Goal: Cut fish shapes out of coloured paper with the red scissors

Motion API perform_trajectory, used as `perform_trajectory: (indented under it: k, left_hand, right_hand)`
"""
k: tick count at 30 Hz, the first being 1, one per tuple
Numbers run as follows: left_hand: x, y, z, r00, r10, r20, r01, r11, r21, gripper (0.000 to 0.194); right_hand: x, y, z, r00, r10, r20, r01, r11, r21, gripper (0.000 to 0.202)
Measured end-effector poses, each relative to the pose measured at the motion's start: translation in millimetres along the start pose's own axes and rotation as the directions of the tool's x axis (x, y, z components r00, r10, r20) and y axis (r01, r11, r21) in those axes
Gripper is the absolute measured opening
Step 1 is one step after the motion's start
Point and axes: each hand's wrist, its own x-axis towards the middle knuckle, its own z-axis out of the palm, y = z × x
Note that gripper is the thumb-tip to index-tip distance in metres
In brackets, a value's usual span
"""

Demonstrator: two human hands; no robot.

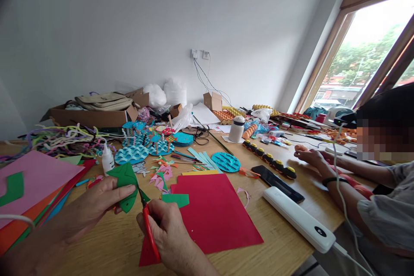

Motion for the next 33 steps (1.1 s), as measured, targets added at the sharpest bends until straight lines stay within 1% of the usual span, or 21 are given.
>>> perform_trajectory:
  k: [3,5,8,10,12,14,17,25,30,33]
  left_hand:
    - [-0.4,1.7,1.2,0.999,0.030,0.026,-0.029,0.998,-0.048,0.028]
    - [-0.6,2.8,1.8,0.999,0.042,-0.010,-0.043,0.996,-0.080,0.028]
    - [-0.4,3.6,2.7,0.995,0.019,-0.093,-0.026,0.996,-0.081,0.029]
    - [0.2,3.9,3.6,0.997,0.014,-0.074,-0.019,0.997,-0.076,0.028]
    - [0.9,4.3,4.8,0.999,0.030,-0.020,-0.032,0.995,-0.090,0.028]
    - [1.6,4.5,6.0,0.999,0.046,0.010,-0.044,0.992,-0.116,0.028]
    - [1.6,3.9,7.1,0.999,0.045,-0.007,-0.045,0.984,-0.173,0.027]
    - [0.5,0.4,8.4,0.999,0.030,-0.034,-0.038,0.958,-0.283,0.026]
    - [0.6,2.2,8.5,0.999,0.038,-0.008,-0.038,0.952,-0.304,0.026]
    - [0.1,4.2,8.5,0.999,0.041,-0.004,-0.041,0.961,-0.273,0.026]
  right_hand:
    - [0.2,0.8,0.3,1.000,0.020,0.000,-0.020,0.999,0.031,0.033]
    - [0.3,0.5,0.8,0.999,0.036,0.003,-0.036,0.997,0.063,0.034]
    - [0.8,-1.7,2.1,0.998,0.060,0.008,-0.060,0.991,0.120,0.035]
    - [1.3,-3.6,3.0,0.997,0.076,0.019,-0.078,0.981,0.175,0.036]
    - [1.9,-5.4,3.7,0.996,0.084,0.031,-0.088,0.972,0.217,0.035]
    - [2.3,-6.4,4.0,0.996,0.084,0.038,-0.090,0.967,0.238,0.037]
    - [2.2,-6.6,3.9,0.995,0.084,0.046,-0.093,0.961,0.262,0.039]
    - [0.8,-5.6,4.5,0.995,0.091,0.035,-0.097,0.960,0.263,0.041]
    - [0.4,-5.3,4.5,0.994,0.108,0.023,-0.111,0.969,0.222,0.041]
    - [0.4,-5.2,3.8,0.994,0.109,0.023,-0.111,0.969,0.219,0.042]
